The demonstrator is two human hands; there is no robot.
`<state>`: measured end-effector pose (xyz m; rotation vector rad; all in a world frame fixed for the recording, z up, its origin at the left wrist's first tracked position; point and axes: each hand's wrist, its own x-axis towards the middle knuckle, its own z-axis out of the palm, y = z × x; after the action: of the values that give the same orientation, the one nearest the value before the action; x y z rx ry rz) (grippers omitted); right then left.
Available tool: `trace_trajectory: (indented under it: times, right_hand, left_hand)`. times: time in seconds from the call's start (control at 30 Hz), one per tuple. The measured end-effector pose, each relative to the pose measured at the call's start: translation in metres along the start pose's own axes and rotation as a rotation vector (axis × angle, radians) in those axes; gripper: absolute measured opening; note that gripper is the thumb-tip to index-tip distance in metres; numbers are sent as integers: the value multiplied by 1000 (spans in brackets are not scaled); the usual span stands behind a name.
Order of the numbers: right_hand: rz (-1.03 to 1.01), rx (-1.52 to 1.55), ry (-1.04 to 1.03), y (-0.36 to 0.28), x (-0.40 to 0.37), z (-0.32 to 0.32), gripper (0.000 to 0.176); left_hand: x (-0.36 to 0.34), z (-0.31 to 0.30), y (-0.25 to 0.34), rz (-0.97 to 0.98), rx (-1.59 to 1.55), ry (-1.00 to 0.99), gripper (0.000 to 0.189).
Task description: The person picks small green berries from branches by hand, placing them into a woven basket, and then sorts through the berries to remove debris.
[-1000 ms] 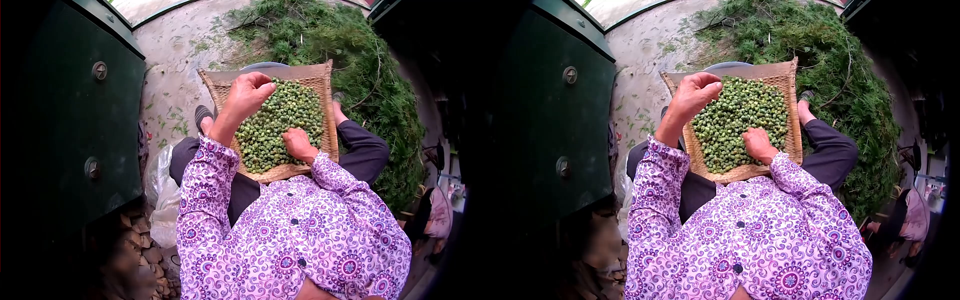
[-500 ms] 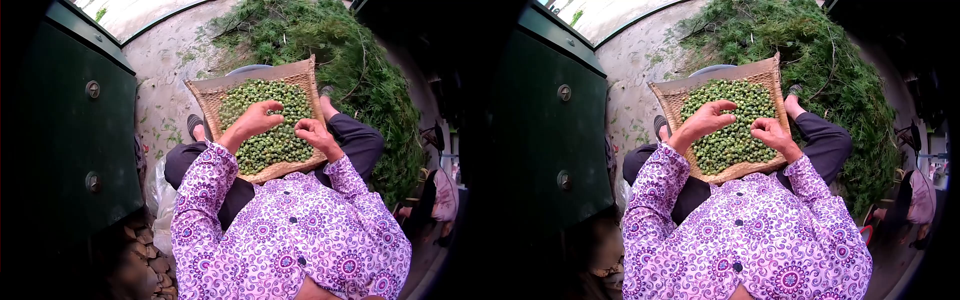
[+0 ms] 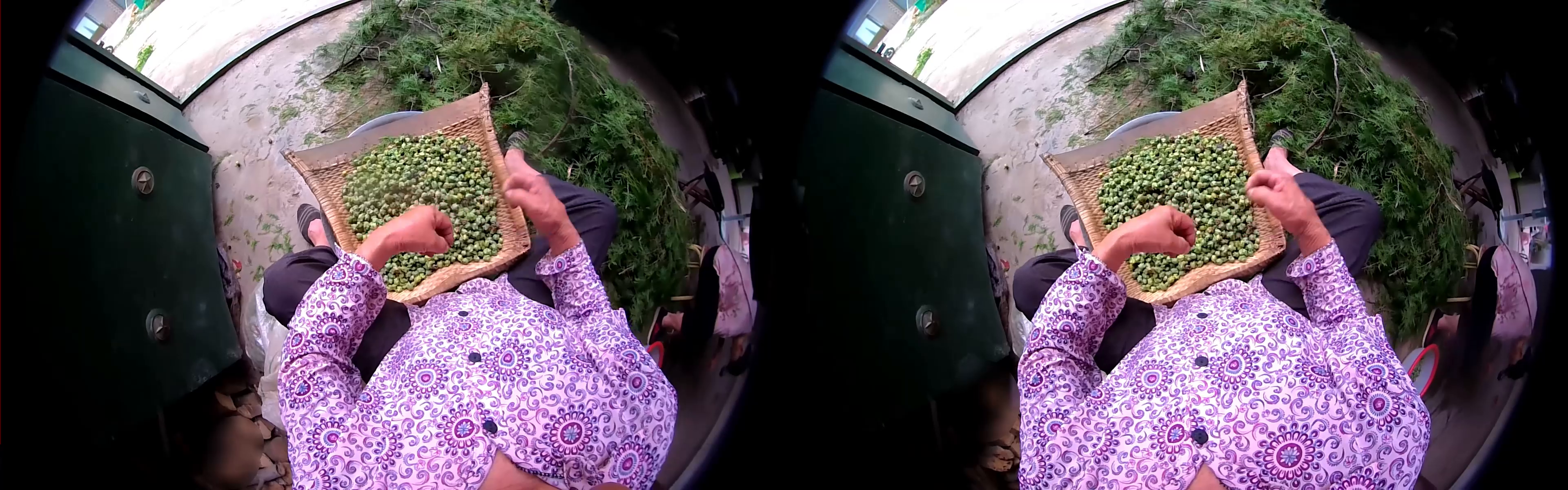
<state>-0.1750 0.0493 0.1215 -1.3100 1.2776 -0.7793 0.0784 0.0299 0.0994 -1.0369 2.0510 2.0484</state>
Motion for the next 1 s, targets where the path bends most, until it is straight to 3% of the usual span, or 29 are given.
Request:
trace_trajectory:
  times: [0.03,0.07,0.13,0.2,0.23,0.27,0.3,0.33,0.43,0.53,0.63,0.73,0.77,0.9,1.0]
  right_hand:
    - [-7,461,151,7,7,-19,16]
    - [-14,923,303,20,14,-43,20]
    - [-30,1226,363,62,20,-104,22]
    - [67,1085,627,71,18,-102,17]
    - [-30,803,650,76,17,-82,13]
    - [4,646,528,81,17,-62,12]
    - [193,487,530,62,13,-26,11]
    - [164,340,279,82,15,-8,13]
    - [-105,-240,2,74,18,56,15]
    - [-389,-740,-50,81,29,86,12]
    - [-415,-1023,-186,82,39,100,11]
    - [-433,-1098,-95,92,46,108,3]
    - [-438,-1150,-129,94,45,106,9]
    - [-467,-1187,-115,106,48,106,6]
    - [-323,-1139,-89,106,46,101,7]
  left_hand:
    - [2,1,-8,49,119,-31,23]
    - [0,3,-11,48,120,-35,23]
    - [-3,4,-14,60,152,52,35]
    - [-8,-7,-8,46,95,163,40]
    - [-9,-12,-8,74,2,265,39]
    - [-9,-18,-8,99,-91,365,37]
    - [-7,-24,-12,122,-157,423,33]
    - [-5,-28,-15,128,-228,508,27]
    - [-11,-33,-9,99,-405,633,24]
    - [-15,-33,-13,132,-459,651,25]
    - [-17,-32,-13,116,-427,661,25]
    - [-18,-32,-11,86,-389,648,26]
    - [-17,-32,-11,96,-380,646,26]
    - [-13,-32,-13,106,-325,647,26]
    - [-12,-33,-14,105,-290,647,26]
